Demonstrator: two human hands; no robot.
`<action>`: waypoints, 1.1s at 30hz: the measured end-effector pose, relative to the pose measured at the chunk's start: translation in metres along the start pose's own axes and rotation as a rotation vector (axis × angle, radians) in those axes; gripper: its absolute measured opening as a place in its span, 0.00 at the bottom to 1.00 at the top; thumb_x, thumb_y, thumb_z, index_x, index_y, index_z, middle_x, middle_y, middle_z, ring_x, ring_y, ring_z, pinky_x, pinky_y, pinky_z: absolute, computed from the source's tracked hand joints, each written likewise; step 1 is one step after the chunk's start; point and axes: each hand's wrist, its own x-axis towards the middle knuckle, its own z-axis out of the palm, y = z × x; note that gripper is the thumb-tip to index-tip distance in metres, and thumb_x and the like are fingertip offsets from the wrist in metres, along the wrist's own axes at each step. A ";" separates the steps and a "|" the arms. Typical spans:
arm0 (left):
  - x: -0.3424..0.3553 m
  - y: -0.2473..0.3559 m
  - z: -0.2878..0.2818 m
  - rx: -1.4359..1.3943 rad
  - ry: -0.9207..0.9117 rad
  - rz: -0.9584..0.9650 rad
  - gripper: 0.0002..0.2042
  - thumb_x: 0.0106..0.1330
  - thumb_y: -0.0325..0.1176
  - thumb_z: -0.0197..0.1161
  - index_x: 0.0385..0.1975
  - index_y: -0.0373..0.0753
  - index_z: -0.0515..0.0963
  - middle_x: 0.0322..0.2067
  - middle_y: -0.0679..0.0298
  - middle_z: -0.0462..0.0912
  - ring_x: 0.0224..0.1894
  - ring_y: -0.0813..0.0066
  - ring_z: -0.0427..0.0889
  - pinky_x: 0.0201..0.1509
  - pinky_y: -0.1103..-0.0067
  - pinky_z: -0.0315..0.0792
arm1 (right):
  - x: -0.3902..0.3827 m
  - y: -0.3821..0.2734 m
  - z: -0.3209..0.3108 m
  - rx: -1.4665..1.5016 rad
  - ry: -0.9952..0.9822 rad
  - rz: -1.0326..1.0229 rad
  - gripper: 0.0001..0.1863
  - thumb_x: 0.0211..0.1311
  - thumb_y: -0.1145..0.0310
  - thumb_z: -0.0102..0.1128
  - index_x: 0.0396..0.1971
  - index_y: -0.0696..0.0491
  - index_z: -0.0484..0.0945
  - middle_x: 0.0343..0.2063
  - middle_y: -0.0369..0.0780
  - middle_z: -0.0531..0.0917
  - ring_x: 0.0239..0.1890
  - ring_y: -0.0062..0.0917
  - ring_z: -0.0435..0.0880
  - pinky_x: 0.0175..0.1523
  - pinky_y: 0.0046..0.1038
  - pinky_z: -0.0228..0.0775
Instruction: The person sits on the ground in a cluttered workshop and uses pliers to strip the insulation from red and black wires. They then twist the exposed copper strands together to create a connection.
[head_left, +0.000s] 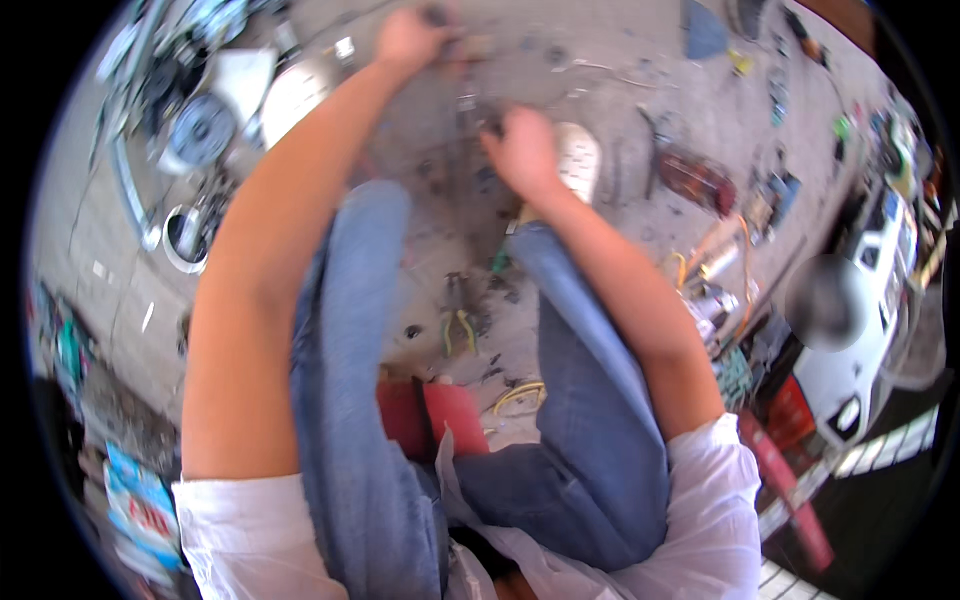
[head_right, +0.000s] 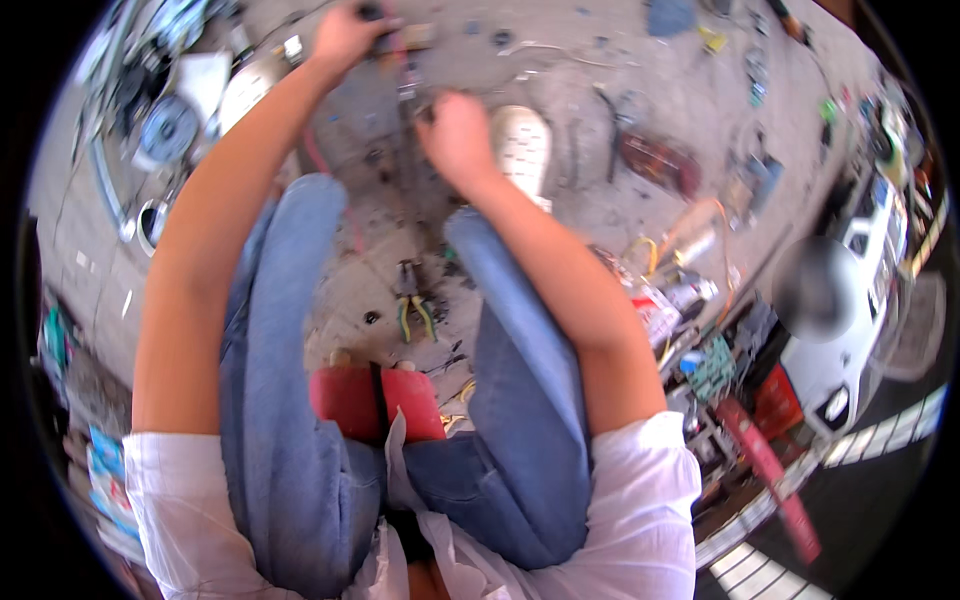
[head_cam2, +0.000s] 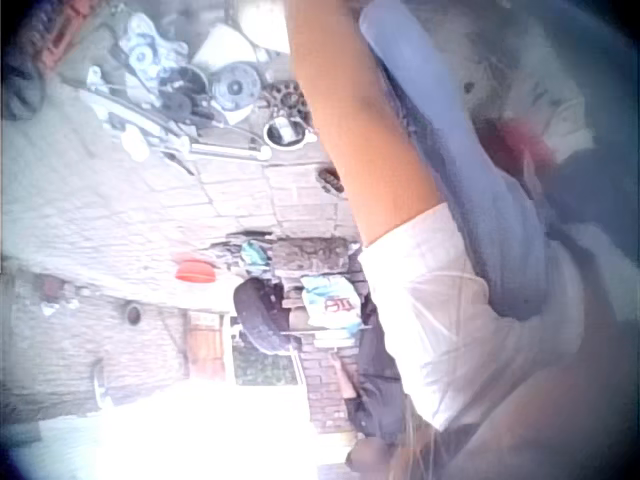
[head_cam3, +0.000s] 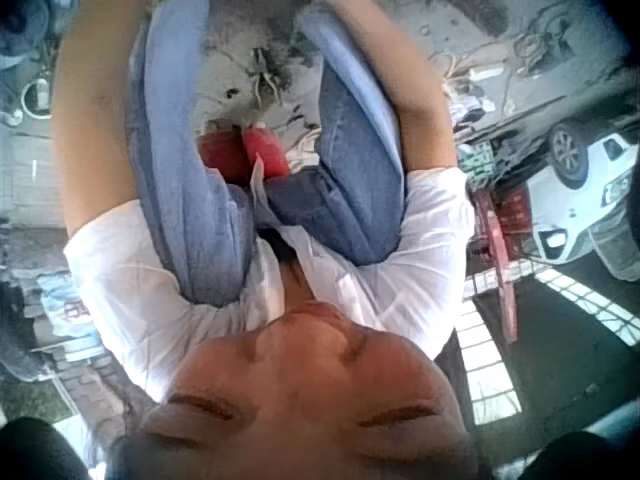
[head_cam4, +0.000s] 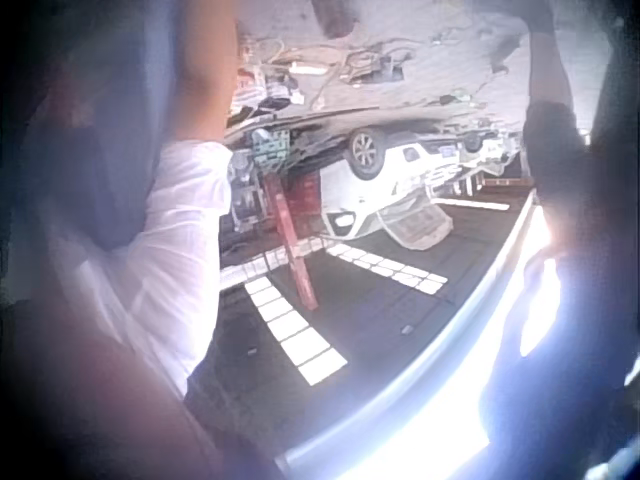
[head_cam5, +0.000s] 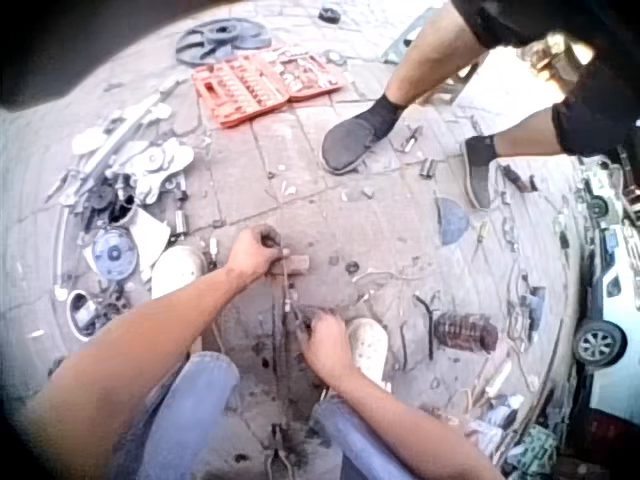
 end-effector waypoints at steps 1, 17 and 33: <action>0.002 -0.003 0.000 0.006 0.014 -0.014 0.21 0.52 0.49 0.70 0.35 0.36 0.82 0.27 0.56 0.85 0.30 0.62 0.85 0.38 0.70 0.77 | -0.005 0.009 -0.001 0.039 -0.018 0.022 0.12 0.46 0.69 0.66 0.26 0.62 0.78 0.26 0.55 0.80 0.33 0.51 0.79 0.40 0.45 0.72; -0.107 0.027 -0.009 -0.402 -0.376 -0.126 0.14 0.61 0.28 0.66 0.46 0.34 0.77 0.36 0.66 0.81 0.39 0.77 0.79 0.46 0.79 0.74 | -0.263 0.046 -0.177 0.220 0.967 0.725 0.10 0.64 0.71 0.58 0.41 0.59 0.81 0.35 0.40 0.84 0.37 0.22 0.82 0.46 0.24 0.73; -0.112 0.030 -0.007 -0.335 -0.467 -0.201 0.07 0.63 0.28 0.65 0.38 0.37 0.77 0.32 0.71 0.79 0.35 0.83 0.77 0.41 0.84 0.71 | -0.344 0.219 -0.173 0.054 -0.437 0.756 0.16 0.51 0.67 0.66 0.41 0.53 0.78 0.35 0.44 0.81 0.39 0.37 0.80 0.45 0.34 0.71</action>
